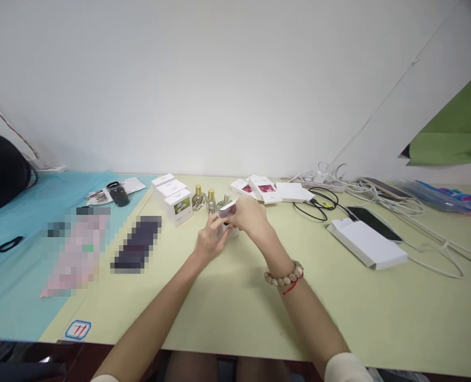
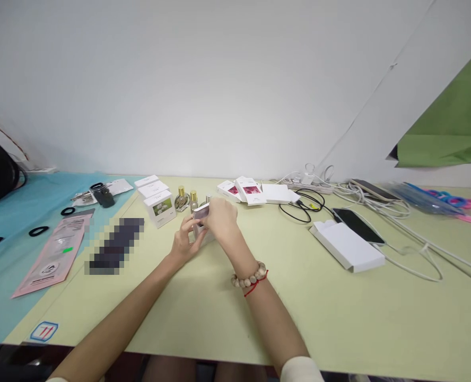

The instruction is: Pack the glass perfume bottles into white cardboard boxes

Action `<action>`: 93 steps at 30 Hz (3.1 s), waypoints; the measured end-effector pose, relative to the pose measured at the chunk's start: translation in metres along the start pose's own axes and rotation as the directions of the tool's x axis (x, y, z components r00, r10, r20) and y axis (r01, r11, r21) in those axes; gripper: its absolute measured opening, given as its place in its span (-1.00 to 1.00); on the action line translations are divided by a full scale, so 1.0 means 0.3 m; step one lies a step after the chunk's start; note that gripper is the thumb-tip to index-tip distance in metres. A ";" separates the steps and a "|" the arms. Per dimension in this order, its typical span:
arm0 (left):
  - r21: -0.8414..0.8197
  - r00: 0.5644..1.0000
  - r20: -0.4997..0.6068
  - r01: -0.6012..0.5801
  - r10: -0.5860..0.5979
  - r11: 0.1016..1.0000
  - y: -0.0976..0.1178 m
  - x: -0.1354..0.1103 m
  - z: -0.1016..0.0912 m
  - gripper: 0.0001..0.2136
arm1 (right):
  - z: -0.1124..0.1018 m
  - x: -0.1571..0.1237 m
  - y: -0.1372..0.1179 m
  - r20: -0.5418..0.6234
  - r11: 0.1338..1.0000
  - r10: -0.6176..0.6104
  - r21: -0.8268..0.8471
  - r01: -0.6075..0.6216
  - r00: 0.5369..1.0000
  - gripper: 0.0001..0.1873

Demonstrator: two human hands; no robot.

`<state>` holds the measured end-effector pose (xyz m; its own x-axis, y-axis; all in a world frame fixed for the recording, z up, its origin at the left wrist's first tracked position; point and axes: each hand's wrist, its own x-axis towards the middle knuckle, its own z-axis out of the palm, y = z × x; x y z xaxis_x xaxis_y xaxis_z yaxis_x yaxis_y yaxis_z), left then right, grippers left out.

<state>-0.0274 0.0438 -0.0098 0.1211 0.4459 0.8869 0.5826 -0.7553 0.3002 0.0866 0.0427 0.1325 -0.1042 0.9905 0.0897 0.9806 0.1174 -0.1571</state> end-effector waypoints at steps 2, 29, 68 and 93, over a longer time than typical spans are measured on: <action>-0.028 1.000 0.004 0.015 -0.014 1.000 -0.002 0.001 0.000 -0.57 | -0.005 0.000 0.013 0.012 0.999 -0.017 0.032 0.016 1.000 -0.83; -0.312 0.944 0.142 0.328 -0.297 0.892 -0.025 0.023 -0.019 -0.67 | -0.095 -0.008 0.136 0.087 0.948 -0.226 0.251 0.198 0.970 -0.63; -0.020 0.919 0.197 0.353 -0.343 0.935 0.012 0.060 -0.050 -0.76 | -0.060 0.060 0.251 0.347 0.766 -0.380 0.637 0.082 0.857 -0.58; -0.129 0.977 -0.015 0.211 -0.215 0.969 0.017 0.060 -0.051 -0.90 | -0.043 0.068 0.221 0.302 0.764 -0.448 0.619 0.184 0.841 -0.60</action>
<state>-0.0343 0.0406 0.0131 -0.0190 0.5903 0.8069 0.4860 -0.6999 0.5235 0.1516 0.0698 0.1366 -0.5774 0.8023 -0.1515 0.6267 0.3166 -0.7120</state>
